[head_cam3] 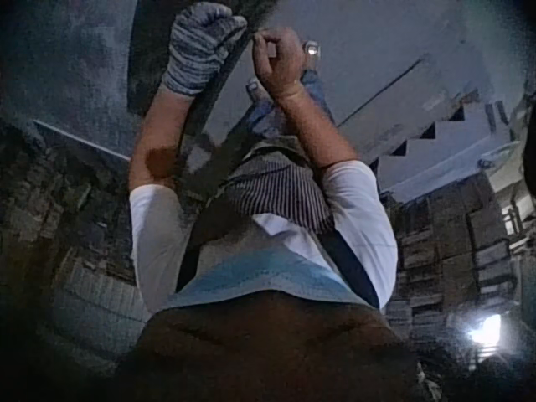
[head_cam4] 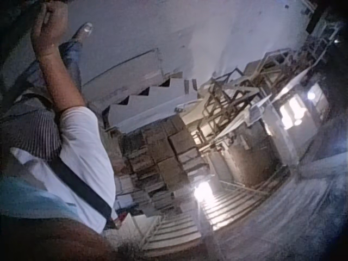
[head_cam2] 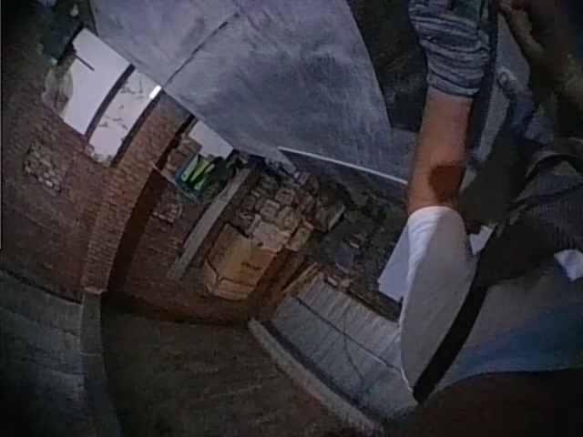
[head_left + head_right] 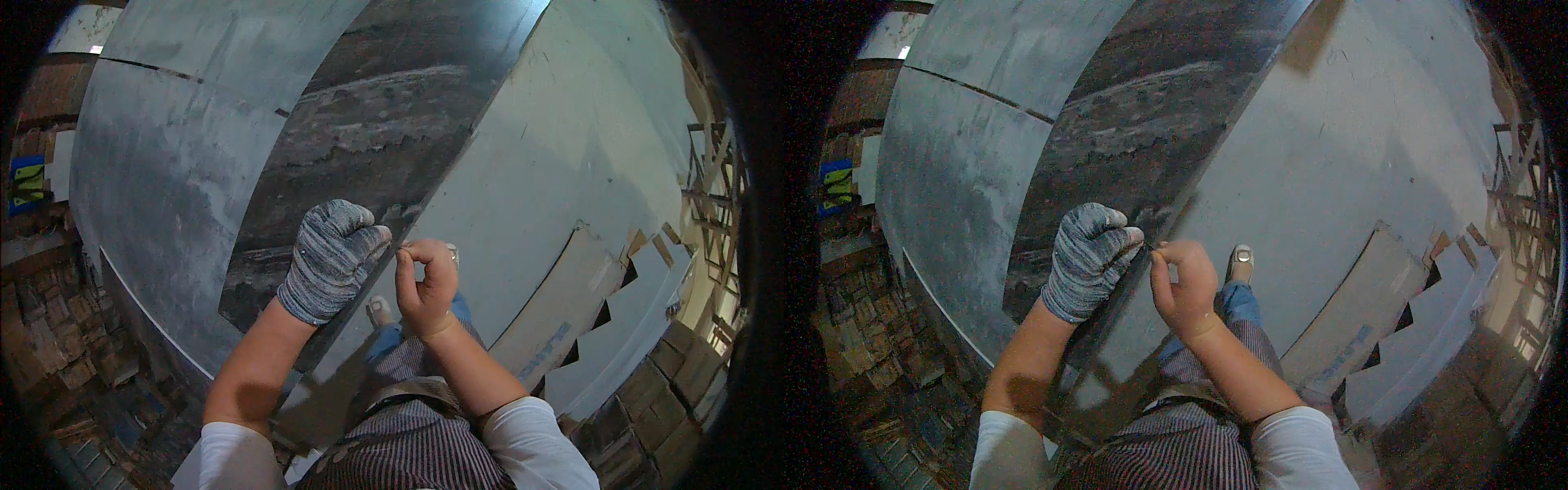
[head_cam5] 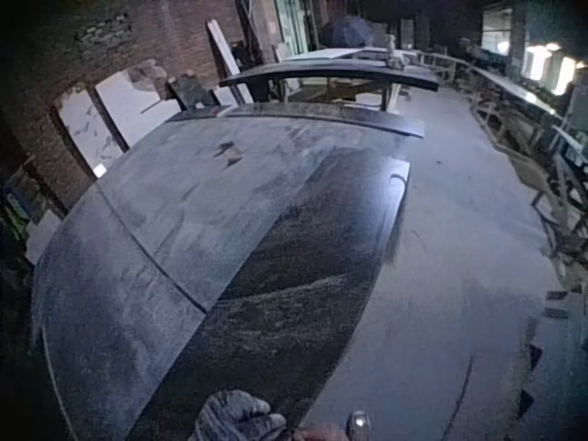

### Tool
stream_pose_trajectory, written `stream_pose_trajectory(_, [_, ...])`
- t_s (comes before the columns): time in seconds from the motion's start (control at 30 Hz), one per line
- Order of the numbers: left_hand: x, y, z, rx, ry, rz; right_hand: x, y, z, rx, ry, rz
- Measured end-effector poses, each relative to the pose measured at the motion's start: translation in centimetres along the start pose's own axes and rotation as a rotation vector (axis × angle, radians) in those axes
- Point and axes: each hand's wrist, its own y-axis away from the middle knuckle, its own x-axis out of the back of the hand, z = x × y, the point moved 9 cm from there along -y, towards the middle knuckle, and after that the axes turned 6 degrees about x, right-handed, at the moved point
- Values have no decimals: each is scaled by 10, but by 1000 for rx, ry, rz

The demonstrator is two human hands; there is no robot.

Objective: The person removes a protective film from several large rectangular tiles using a small metal tool. They work on multiple tiles placed on tables, peeling the film off the edges and surfaces.

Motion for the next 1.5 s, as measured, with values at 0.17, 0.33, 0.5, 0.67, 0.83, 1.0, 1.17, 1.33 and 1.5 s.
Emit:
stream_pose_trajectory(0.17, [-1, 3, 0, 30, -103, 37, -1, 2, 3, -46, 39, 17])
stream_pose_trajectory(0.33, [-26, -53, -1, 34, -196, 114, 20, -44, 45, -119, 73, 95])
stream_pose_trajectory(0.5, [-34, -86, -12, 93, -130, 125, 27, -82, 50, -66, 10, 129])
stream_pose_trajectory(0.67, [-32, -49, -6, 44, -85, 109, 20, -42, 45, -74, 2, 134])
stream_pose_trajectory(0.83, [-20, -9, -3, 40, -71, 36, 6, -1, 28, -47, 39, 110])
stream_pose_trajectory(1.0, [-8, 33, -4, 49, -70, 51, -8, 32, 4, -12, -7, 99])
stream_pose_trajectory(1.17, [0, 69, 0, 49, -99, 6, -20, 67, -6, -2, -12, 83])
stream_pose_trajectory(1.33, [13, 105, 2, 39, -83, 50, -31, 95, -22, 27, -34, 69])
stream_pose_trajectory(1.5, [22, 139, 0, 44, -78, 29, -43, 122, -42, 83, 22, 34])
